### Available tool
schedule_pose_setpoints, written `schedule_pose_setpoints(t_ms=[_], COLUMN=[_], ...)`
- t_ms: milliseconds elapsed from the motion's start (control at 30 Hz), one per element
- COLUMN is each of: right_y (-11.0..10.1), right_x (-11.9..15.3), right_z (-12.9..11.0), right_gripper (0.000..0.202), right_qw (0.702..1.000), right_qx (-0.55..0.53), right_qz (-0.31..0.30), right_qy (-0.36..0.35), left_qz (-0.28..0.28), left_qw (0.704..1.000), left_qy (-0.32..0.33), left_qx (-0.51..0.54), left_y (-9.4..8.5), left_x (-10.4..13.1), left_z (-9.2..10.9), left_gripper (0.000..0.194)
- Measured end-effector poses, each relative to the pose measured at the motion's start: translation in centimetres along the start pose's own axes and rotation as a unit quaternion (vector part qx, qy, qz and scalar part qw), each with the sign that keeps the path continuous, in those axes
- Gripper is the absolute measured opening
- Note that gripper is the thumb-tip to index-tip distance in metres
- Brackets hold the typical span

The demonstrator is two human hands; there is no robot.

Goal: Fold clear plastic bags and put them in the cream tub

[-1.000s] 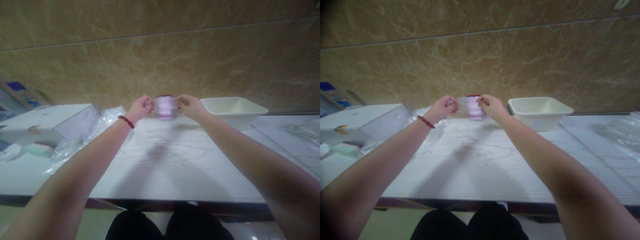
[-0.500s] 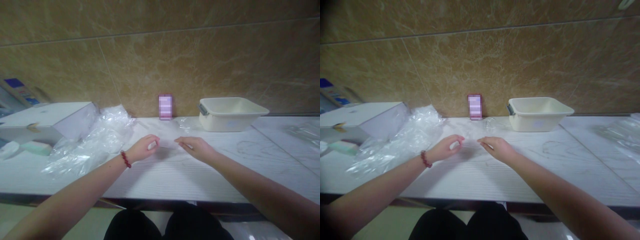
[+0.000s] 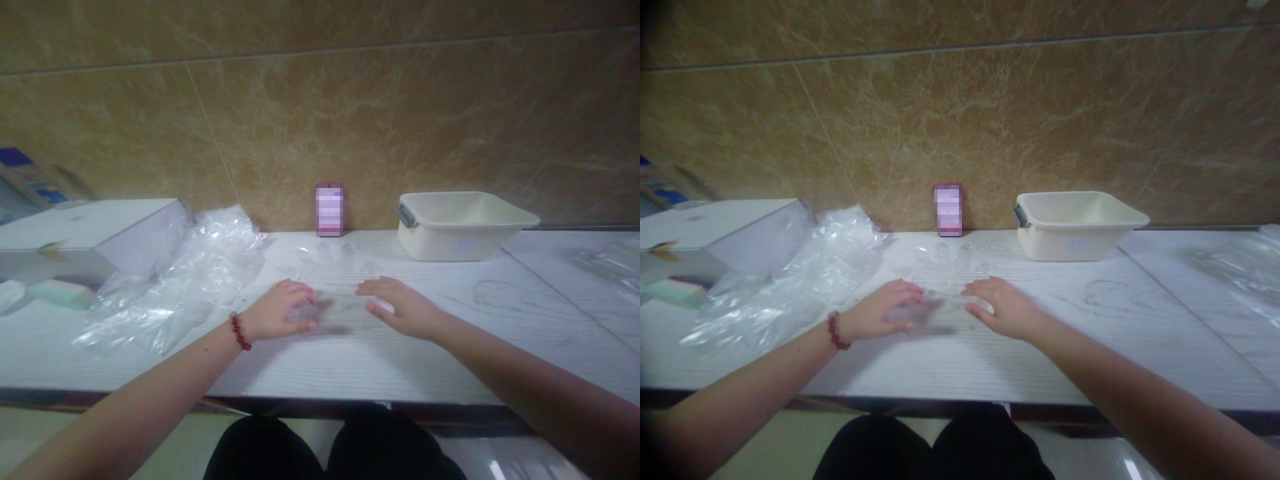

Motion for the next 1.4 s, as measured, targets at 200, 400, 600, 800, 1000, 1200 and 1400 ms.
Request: schedule_pose_setpoints(t_ms=[200,400,600,800,1000,1200,1400], right_y=[2.5,5.5,4.6,3.5,2.3,5.4,6.5], right_x=[-5.0,-7.8,-10.5,-12.7,-11.5,-5.6,-3.8], right_z=[-0.3,2.7,6.5,9.6,6.7,1.4,1.6], right_gripper=[0.036,0.047,0.065,0.061,0.048,0.057,0.063], right_qw=[0.994,0.996,0.985,0.977,0.966,0.984,0.977], right_qx=[-0.104,0.06,0.155,0.19,0.175,0.153,0.2], right_qz=[-0.025,-0.06,-0.073,-0.057,0.11,0.001,-0.016], right_qy=[-0.006,-0.023,0.006,0.082,0.156,0.089,0.077], left_qz=[0.064,-0.016,-0.022,-0.016,-0.003,0.027,-0.054], left_qw=[0.991,0.978,0.976,0.976,0.975,0.977,0.987], left_qy=[-0.083,-0.141,-0.149,-0.153,-0.171,-0.153,-0.063], left_qx=[-0.079,-0.156,-0.16,-0.155,-0.14,-0.143,-0.138], left_y=[3.1,6.4,6.2,6.3,5.7,4.0,4.4], left_x=[-3.1,-3.3,-3.0,-3.0,-2.9,-4.5,-7.2], left_z=[0.8,0.0,0.2,0.3,-0.7,-2.5,-5.0], left_gripper=[0.042,0.074,0.076,0.077,0.076,0.051,0.048])
Point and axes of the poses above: each hand's wrist, its own x-axis away from the middle knuckle, its own y-axis out of the palm, z = x × y, the point moved 2 cm from there along -x, towards the middle knuckle, and after that the axes turned 7 degrees about y, right-handed, at the moved point
